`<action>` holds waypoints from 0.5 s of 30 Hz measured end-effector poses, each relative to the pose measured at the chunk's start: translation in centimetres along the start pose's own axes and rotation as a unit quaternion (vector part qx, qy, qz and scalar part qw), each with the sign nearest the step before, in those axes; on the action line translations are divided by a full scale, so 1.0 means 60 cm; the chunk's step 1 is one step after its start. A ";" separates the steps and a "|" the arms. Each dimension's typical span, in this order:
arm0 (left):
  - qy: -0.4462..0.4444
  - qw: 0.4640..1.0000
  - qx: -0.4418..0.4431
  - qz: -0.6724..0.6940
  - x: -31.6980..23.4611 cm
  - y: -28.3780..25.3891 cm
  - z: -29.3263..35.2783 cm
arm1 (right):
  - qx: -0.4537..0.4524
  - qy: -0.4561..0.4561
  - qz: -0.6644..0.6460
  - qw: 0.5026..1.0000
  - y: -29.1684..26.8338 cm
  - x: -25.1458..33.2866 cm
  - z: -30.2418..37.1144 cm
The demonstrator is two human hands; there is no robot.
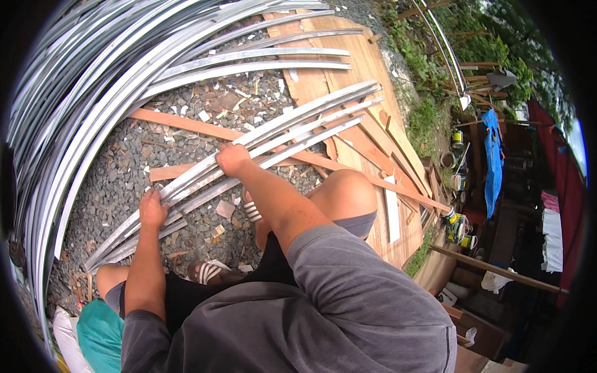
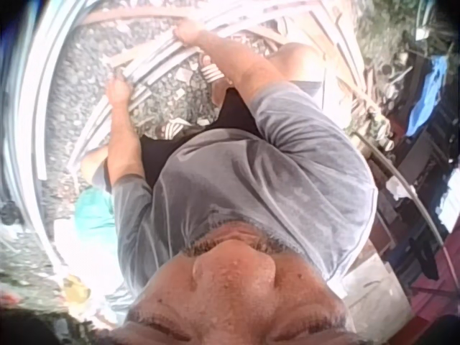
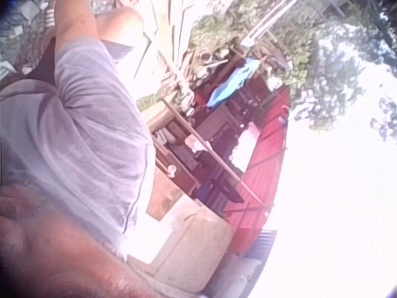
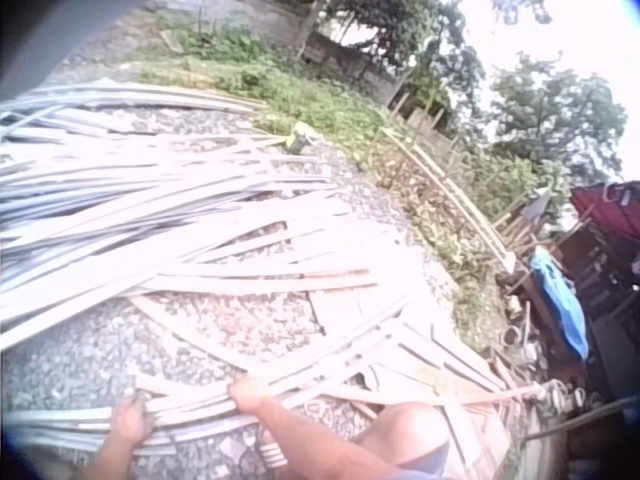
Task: The person sits on the ground and organizes long metal strips by hand. They pick up individual strips, align them, and place them into a neat pile. The person also briefly touches their face during the task.
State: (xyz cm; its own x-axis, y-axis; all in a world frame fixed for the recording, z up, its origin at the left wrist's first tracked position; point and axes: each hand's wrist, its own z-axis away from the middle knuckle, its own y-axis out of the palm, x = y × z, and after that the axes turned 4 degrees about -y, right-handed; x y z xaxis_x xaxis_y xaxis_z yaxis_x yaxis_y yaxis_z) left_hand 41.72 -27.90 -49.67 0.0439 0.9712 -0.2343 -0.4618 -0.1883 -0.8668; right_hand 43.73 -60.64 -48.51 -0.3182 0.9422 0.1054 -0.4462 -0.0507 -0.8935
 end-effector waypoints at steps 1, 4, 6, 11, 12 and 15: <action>-0.012 0.999 0.038 0.007 0.000 -0.002 -0.004 | 0.009 -0.012 0.005 1.000 0.000 -0.001 0.003; -0.025 0.995 0.092 -0.005 -0.004 -0.009 -0.013 | 0.017 -0.037 0.019 0.999 0.001 -0.002 0.006; -0.029 0.995 0.093 0.010 -0.008 -0.015 -0.011 | 0.011 -0.045 0.031 0.998 0.004 -0.001 0.006; -0.038 0.994 0.080 0.070 -0.011 -0.020 -0.014 | -0.053 -0.017 0.053 0.997 0.019 0.001 0.010; -0.023 0.995 0.078 0.054 -0.011 -0.018 -0.016 | -0.056 -0.004 0.065 0.996 0.022 -0.002 0.012; -0.005 0.997 0.082 0.002 -0.008 -0.005 -0.019 | -0.033 0.020 0.042 0.998 0.025 -0.016 0.008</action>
State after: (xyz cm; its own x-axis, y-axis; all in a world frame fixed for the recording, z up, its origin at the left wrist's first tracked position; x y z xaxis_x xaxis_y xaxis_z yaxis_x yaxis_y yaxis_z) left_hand 42.87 -28.46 -49.83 0.0324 0.9721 -0.2322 -0.5999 -0.1669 -0.7825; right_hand 42.97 -61.77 -49.75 -0.3177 0.9481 0.0117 -0.3623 -0.1100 -0.9256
